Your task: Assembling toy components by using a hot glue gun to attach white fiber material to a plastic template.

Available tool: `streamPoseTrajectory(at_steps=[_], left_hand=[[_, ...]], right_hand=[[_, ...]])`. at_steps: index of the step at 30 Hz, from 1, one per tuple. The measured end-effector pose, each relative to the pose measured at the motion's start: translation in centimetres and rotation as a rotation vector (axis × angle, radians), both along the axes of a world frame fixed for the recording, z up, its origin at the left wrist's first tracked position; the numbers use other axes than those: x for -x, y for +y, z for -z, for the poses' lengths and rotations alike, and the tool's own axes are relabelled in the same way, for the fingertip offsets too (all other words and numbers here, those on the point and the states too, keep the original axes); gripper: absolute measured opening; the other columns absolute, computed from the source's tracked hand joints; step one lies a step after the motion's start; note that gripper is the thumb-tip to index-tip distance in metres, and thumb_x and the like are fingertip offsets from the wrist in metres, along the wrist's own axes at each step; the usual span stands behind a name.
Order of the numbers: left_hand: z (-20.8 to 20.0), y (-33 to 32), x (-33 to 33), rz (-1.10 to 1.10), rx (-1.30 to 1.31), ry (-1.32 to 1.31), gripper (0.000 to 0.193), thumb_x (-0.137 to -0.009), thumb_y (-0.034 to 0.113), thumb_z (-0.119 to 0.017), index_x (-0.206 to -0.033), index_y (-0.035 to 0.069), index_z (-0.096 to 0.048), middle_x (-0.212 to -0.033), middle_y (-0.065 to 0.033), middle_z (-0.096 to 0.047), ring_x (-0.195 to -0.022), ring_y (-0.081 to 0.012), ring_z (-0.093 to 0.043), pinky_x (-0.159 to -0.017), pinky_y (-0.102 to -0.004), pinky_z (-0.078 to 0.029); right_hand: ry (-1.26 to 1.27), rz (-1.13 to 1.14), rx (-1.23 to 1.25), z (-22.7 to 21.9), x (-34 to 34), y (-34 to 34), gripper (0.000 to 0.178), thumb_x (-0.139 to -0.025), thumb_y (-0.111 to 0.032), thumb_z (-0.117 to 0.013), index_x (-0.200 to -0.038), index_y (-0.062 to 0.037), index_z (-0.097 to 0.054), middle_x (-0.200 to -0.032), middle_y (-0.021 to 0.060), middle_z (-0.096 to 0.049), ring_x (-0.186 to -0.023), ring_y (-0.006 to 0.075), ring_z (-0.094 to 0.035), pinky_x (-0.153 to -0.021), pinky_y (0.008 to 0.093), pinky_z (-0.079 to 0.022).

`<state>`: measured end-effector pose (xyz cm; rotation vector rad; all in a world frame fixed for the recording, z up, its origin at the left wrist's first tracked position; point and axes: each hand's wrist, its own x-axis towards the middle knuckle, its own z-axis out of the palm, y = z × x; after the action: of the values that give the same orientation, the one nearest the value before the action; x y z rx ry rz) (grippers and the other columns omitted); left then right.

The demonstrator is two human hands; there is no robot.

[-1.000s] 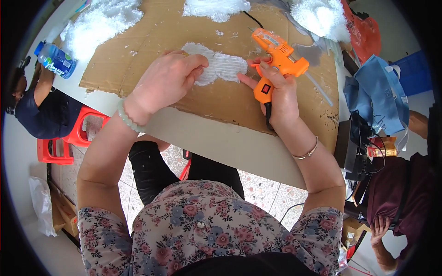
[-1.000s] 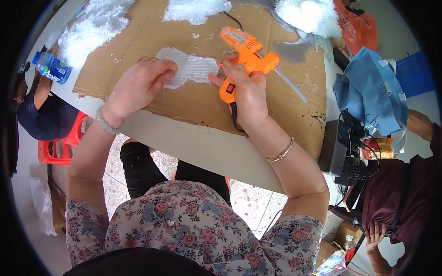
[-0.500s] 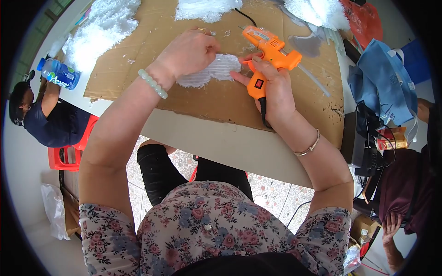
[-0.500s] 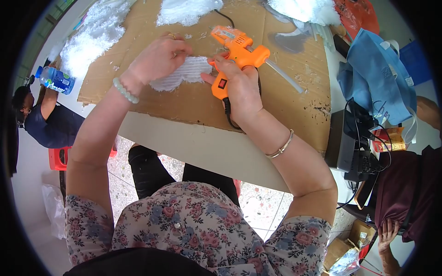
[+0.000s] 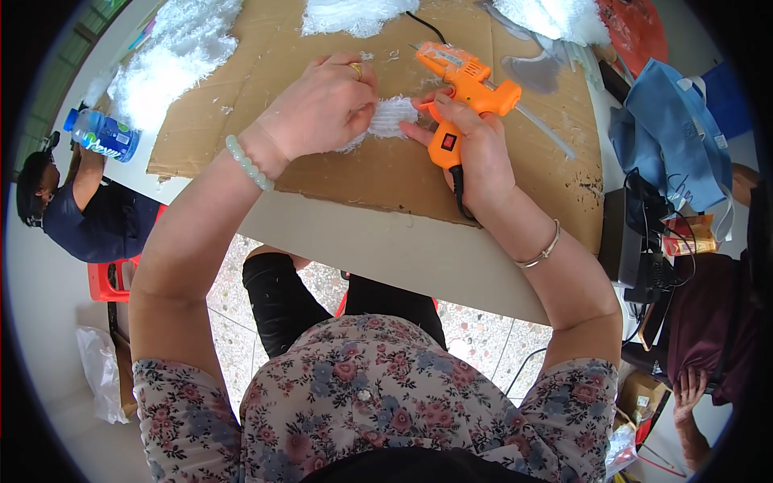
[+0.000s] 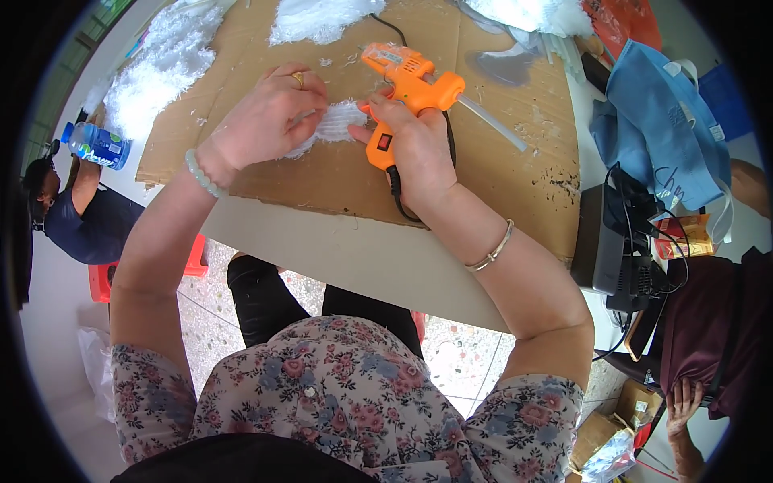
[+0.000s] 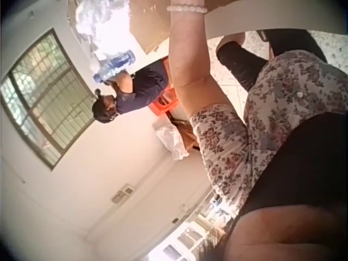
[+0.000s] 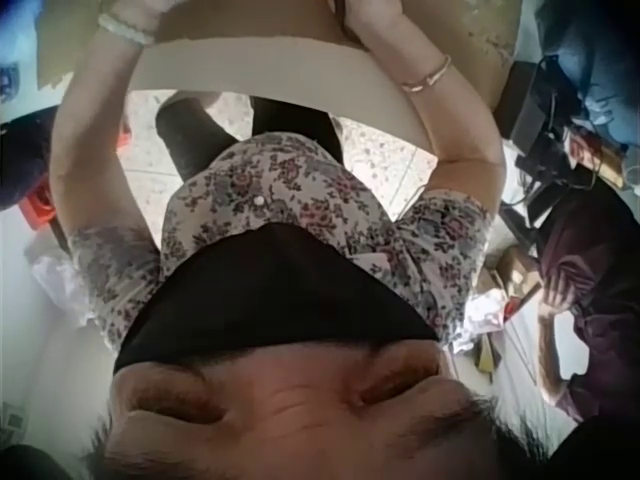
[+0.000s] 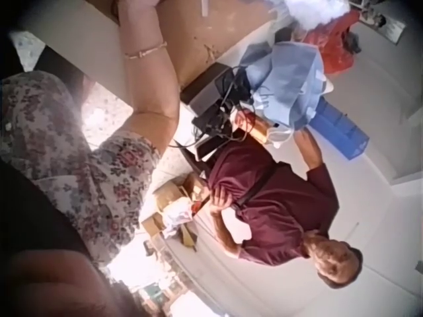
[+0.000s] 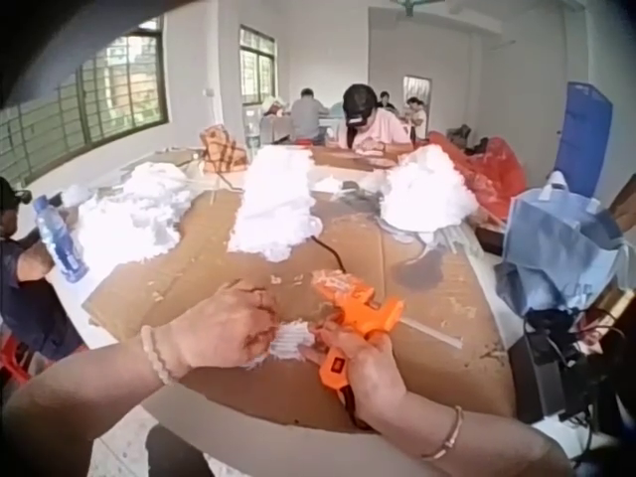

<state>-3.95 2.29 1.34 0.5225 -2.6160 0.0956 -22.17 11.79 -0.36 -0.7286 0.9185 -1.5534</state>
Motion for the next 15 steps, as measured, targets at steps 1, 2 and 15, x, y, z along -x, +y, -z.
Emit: streamPoseTrajectory(at_steps=[1,2,15], left_hand=[[0.0,0.2,0.1,0.002,-0.002,0.0,0.009,-0.071,0.006,-0.059,-0.077,0.004,-0.065,-0.082,-0.0074,-0.062,-0.096,-0.027,-0.055,-0.088,-0.0389,-0.042],[-0.2,0.5,0.3,0.008,-0.002,-0.007,0.011,-0.07,0.006,-0.059,-0.078,0.004,-0.066,-0.083,-0.0075,-0.062,-0.095,-0.0268,-0.055,-0.088,-0.0386,-0.042],[0.3,2.1,1.0,-0.003,0.027,-0.023,0.023,-0.07,0.007,-0.061,-0.091,0.009,-0.071,-0.084,-0.0049,-0.059,-0.091,-0.022,-0.053,-0.087,-0.0368,-0.041]], right_hand=[[-0.001,0.003,-0.005,0.0,0.0,0.0,0.022,-0.089,-0.01,-0.052,-0.105,0.0039,-0.05,-0.103,0.0122,-0.053,-0.1,0.0231,-0.056,-0.084,0.0427,-0.055],[-0.003,0.003,-0.007,0.0,0.0,0.0,0.022,-0.089,-0.01,-0.052,-0.105,0.0039,-0.05,-0.103,0.0122,-0.054,-0.099,0.0225,-0.056,-0.084,0.042,-0.055],[0.004,-0.005,-0.027,-0.4,-0.1,0.1,0.021,-0.089,-0.01,-0.051,-0.106,0.0031,-0.051,-0.101,0.0121,-0.056,-0.096,0.0209,-0.057,-0.084,0.041,-0.055]])
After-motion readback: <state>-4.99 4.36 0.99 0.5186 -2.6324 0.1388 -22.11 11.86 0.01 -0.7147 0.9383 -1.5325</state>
